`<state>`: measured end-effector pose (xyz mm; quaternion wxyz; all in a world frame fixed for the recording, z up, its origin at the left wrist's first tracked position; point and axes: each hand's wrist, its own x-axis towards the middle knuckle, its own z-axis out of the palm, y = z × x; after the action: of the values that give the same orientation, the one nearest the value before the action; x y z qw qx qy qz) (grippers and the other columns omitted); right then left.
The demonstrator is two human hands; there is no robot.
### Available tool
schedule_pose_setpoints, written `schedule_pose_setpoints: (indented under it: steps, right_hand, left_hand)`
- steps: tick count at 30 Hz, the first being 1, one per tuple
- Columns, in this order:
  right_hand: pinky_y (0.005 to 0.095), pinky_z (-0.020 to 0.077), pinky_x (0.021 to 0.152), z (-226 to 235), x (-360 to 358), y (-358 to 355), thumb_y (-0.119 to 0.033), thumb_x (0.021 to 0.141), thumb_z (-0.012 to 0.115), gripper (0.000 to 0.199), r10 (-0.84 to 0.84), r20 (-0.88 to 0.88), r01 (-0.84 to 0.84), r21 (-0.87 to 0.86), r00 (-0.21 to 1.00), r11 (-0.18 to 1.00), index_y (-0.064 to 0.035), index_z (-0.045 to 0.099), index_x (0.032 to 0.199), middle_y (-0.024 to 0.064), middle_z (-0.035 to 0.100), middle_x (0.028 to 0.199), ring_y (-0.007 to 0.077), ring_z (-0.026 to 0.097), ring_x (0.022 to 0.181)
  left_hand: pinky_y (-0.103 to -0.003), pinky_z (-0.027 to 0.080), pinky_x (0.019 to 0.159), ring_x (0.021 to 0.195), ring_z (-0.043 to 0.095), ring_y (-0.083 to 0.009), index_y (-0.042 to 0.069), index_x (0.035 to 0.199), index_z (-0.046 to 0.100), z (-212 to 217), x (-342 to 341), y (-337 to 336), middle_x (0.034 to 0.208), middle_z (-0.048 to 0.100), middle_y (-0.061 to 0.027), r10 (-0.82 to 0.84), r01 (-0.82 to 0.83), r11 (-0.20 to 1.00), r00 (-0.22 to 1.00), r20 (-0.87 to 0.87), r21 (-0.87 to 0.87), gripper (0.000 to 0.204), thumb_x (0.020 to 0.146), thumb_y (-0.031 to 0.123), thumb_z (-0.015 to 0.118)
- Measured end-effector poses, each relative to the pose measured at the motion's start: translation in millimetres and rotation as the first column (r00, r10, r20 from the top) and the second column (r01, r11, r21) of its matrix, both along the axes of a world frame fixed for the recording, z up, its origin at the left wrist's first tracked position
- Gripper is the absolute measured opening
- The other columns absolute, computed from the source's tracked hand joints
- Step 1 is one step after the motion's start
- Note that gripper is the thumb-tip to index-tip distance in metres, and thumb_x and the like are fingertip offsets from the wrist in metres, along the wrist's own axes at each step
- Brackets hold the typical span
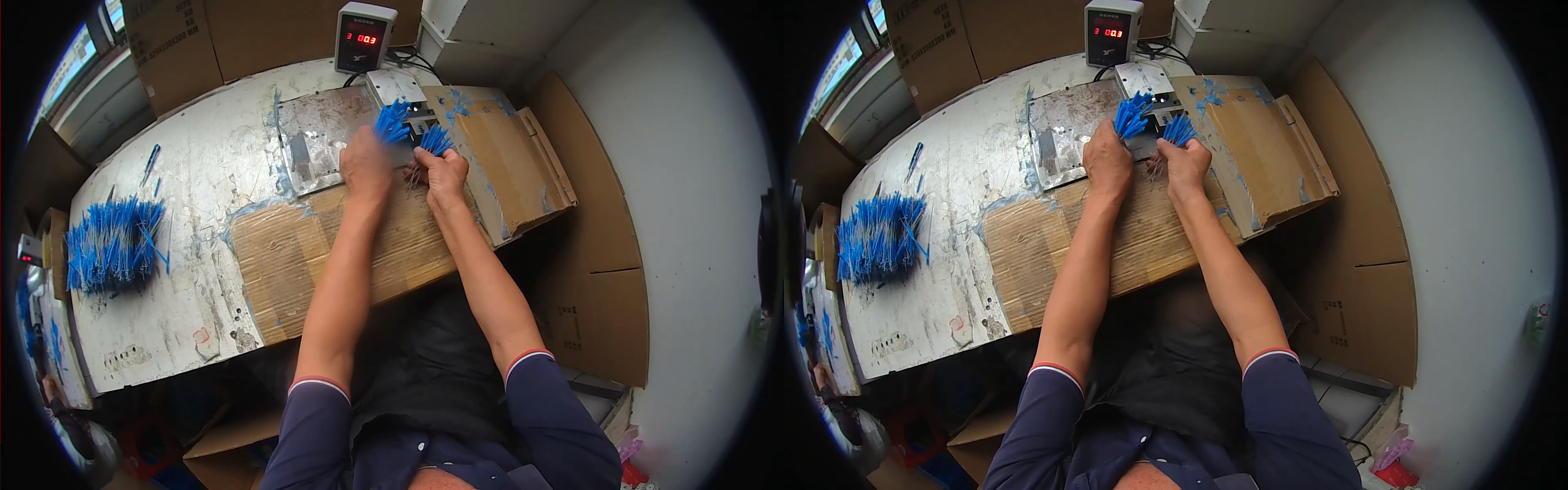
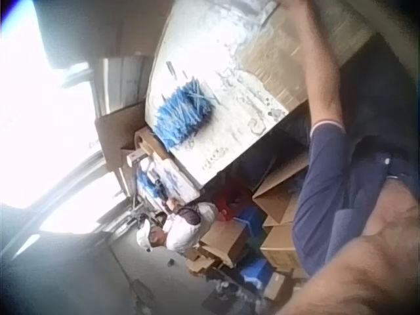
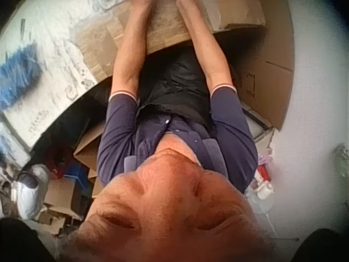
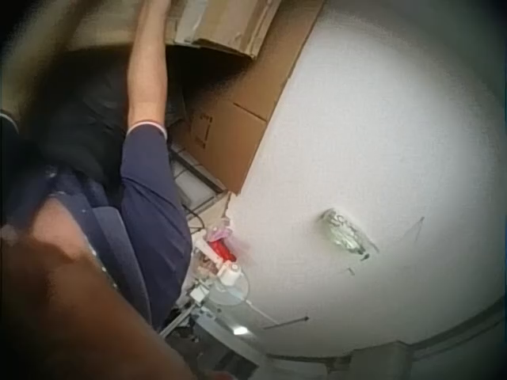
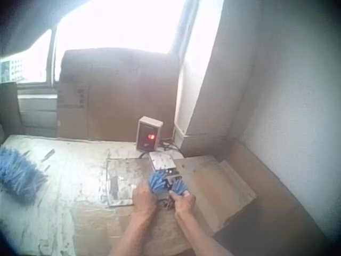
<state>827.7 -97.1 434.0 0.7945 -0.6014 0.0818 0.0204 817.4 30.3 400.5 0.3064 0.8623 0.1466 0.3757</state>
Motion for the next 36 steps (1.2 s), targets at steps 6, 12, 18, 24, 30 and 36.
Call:
schedule_pose_setpoints:
  steps: [6,12,18,24,30,36]
  right_hand:
    - [0.0337,0.0566,0.048,3,0,-5,0.004,0.085,0.070,0.011,0.041,0.030,-0.042,0.025,0.999,0.999,0.0015,0.059,0.087,0.0117,0.067,0.070,0.0206,0.066,0.054]
    - [0.0328,0.0558,0.046,2,5,-2,0.006,0.081,0.070,0.015,0.033,0.104,-0.028,-0.048,0.994,0.998,-0.0011,0.057,0.086,0.0103,0.065,0.070,0.0191,0.065,0.053]
    - [0.0323,0.0535,0.040,7,17,6,0.006,0.081,0.072,0.025,-0.006,0.061,0.020,-0.229,0.998,0.973,-0.0046,0.050,0.085,0.0083,0.063,0.069,0.0177,0.064,0.051]
    - [0.0344,0.0545,0.039,3,26,15,0.006,0.079,0.071,0.020,-0.062,0.115,0.094,-0.294,0.991,0.951,0.0005,0.053,0.084,0.0114,0.063,0.068,0.0191,0.066,0.052]
    - [0.0351,0.0555,0.039,1,31,18,0.005,0.080,0.072,0.018,-0.081,0.114,0.114,-0.322,0.990,0.940,0.0019,0.054,0.085,0.0126,0.064,0.071,0.0193,0.066,0.052]
    - [0.0337,0.0591,0.047,4,21,10,-0.005,0.091,0.068,0.011,-0.011,-0.014,0.012,0.033,1.000,0.999,0.0030,0.060,0.089,0.0119,0.066,0.079,0.0188,0.066,0.059]
  left_hand:
    - [-0.050,0.049,0.078,0.089,0.065,-0.0399,0.003,0.101,0.061,4,-5,-1,0.094,0.067,-0.0187,-0.093,0.093,0.995,0.995,-0.026,0.028,0.017,0.085,0.001,0.055]
    - [-0.049,0.051,0.079,0.090,0.065,-0.0401,0.001,0.107,0.060,5,-5,-2,0.096,0.065,-0.0191,-0.065,0.066,0.997,0.998,-0.025,0.031,0.022,0.086,-0.001,0.056]
    - [-0.051,0.051,0.080,0.095,0.063,-0.0432,0.004,0.109,0.056,13,-6,0,0.105,0.059,-0.0196,0.106,-0.076,0.979,0.983,0.150,-0.191,0.022,0.088,0.000,0.060]
    - [-0.051,0.050,0.081,0.096,0.062,-0.0437,0.003,0.109,0.057,10,-4,0,0.105,0.059,-0.0197,0.077,-0.052,0.977,0.990,0.117,-0.208,0.024,0.086,-0.002,0.059]
    - [-0.052,0.048,0.079,0.095,0.061,-0.0437,0.003,0.104,0.056,7,1,1,0.101,0.061,-0.0199,0.097,-0.071,0.987,0.979,0.181,-0.145,0.019,0.086,-0.001,0.058]
    - [-0.052,0.047,0.079,0.090,0.063,-0.0425,0.004,0.097,0.060,8,-3,0,0.093,0.066,-0.0190,0.017,-0.006,0.993,0.995,0.100,-0.114,0.012,0.085,0.002,0.058]
